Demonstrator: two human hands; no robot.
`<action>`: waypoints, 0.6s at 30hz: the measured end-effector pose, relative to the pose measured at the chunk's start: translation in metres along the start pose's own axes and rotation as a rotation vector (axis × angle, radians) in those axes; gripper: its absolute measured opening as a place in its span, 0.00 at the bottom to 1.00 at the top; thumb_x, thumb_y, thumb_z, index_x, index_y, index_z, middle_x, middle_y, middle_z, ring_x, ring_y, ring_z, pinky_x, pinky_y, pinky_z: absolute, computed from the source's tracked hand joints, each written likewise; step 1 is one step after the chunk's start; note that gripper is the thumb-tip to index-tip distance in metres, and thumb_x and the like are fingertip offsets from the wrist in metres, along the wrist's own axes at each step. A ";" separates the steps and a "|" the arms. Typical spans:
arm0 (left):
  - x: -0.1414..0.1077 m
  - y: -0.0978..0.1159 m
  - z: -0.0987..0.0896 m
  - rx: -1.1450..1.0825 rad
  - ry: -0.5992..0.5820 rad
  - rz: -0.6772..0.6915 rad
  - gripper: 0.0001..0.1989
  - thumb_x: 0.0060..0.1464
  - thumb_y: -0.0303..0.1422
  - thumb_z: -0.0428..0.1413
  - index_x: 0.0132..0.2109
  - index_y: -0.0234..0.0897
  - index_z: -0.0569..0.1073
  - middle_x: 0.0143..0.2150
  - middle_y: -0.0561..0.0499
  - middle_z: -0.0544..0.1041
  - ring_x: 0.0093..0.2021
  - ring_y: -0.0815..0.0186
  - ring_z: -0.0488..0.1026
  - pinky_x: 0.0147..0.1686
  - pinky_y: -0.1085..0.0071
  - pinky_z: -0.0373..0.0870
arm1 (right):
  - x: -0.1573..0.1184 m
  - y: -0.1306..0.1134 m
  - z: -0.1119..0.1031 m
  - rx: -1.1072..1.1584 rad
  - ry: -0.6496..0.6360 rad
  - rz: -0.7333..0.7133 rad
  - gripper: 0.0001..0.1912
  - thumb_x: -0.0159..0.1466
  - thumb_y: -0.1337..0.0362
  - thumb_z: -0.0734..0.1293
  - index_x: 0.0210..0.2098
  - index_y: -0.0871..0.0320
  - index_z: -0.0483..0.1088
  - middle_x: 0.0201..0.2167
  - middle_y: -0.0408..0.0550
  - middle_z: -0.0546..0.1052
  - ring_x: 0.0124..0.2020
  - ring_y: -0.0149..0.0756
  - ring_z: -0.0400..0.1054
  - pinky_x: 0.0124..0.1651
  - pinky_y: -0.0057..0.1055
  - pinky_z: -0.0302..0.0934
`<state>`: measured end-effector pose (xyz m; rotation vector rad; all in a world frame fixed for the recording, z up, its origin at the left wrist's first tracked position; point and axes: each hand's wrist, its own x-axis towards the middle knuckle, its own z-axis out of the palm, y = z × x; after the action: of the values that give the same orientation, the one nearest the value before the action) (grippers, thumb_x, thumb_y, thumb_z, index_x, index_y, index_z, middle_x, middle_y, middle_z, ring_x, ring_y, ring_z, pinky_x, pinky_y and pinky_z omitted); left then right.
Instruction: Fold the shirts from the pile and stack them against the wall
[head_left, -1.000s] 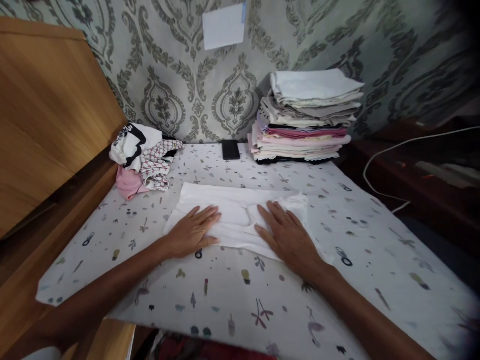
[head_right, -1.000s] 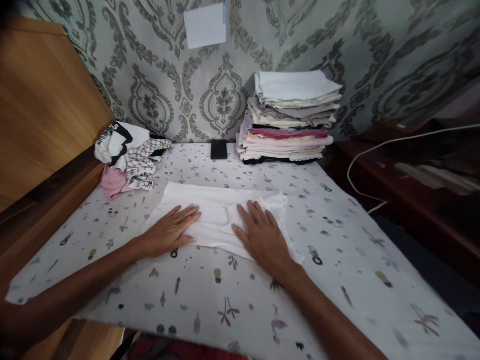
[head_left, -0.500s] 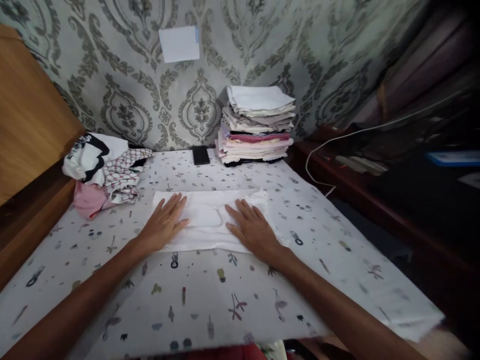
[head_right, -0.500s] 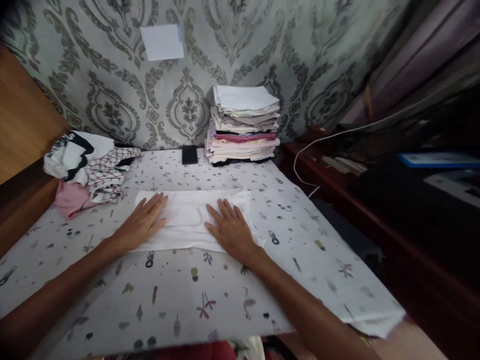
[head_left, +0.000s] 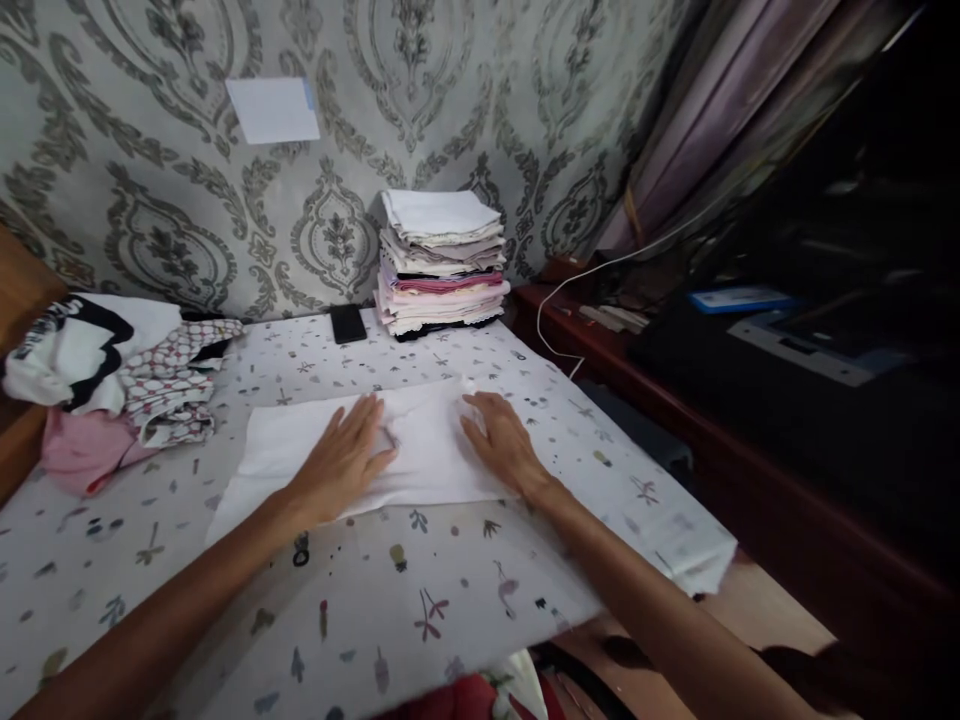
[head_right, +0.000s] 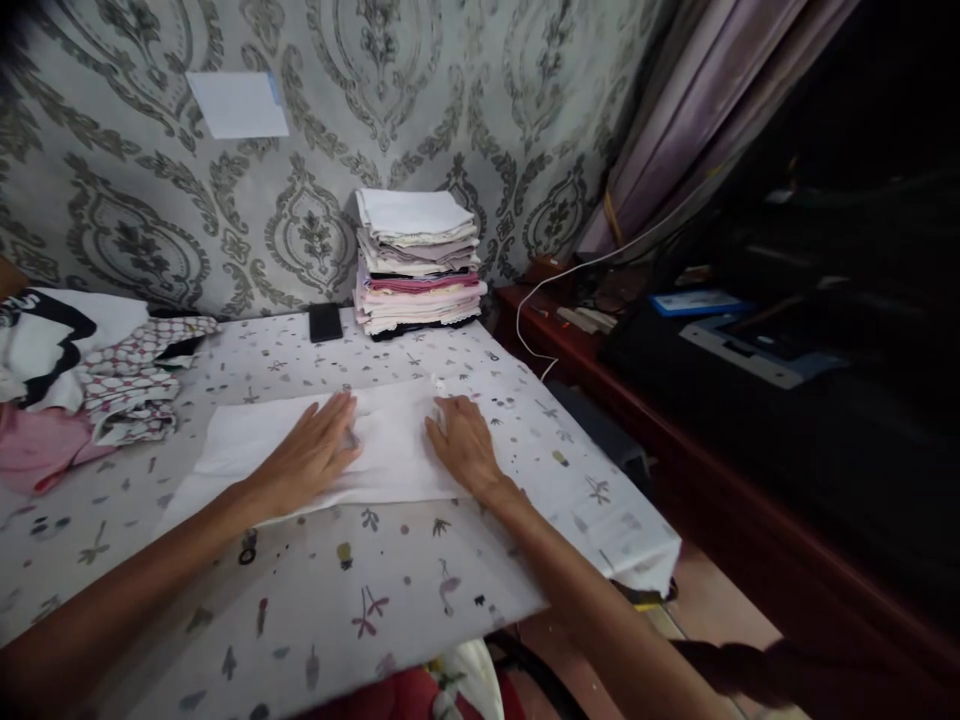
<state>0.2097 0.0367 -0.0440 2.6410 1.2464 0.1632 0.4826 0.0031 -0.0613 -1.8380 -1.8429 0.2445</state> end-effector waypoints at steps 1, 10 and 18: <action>0.011 0.010 0.002 -0.020 -0.018 0.041 0.38 0.67 0.53 0.31 0.75 0.34 0.37 0.76 0.44 0.37 0.76 0.58 0.34 0.72 0.55 0.36 | -0.001 0.004 -0.003 -0.033 0.002 0.036 0.23 0.69 0.56 0.58 0.57 0.61 0.69 0.55 0.62 0.71 0.58 0.53 0.64 0.60 0.50 0.60; 0.042 0.026 0.022 -0.051 -0.135 0.065 0.45 0.65 0.57 0.33 0.73 0.25 0.44 0.76 0.36 0.36 0.75 0.53 0.32 0.71 0.51 0.32 | -0.008 -0.001 -0.009 -0.125 -0.080 0.186 0.11 0.62 0.55 0.66 0.34 0.58 0.68 0.39 0.53 0.72 0.44 0.47 0.66 0.49 0.43 0.59; 0.037 0.026 0.010 -0.299 0.119 -0.004 0.31 0.67 0.46 0.42 0.68 0.31 0.58 0.71 0.35 0.57 0.72 0.52 0.53 0.68 0.53 0.52 | 0.014 -0.006 -0.019 0.688 -0.235 0.523 0.07 0.51 0.68 0.70 0.29 0.57 0.68 0.26 0.45 0.73 0.32 0.39 0.70 0.36 0.34 0.64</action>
<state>0.2550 0.0476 -0.0469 2.4004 1.1588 0.4742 0.4872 0.0123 -0.0388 -1.7709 -1.1380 1.1620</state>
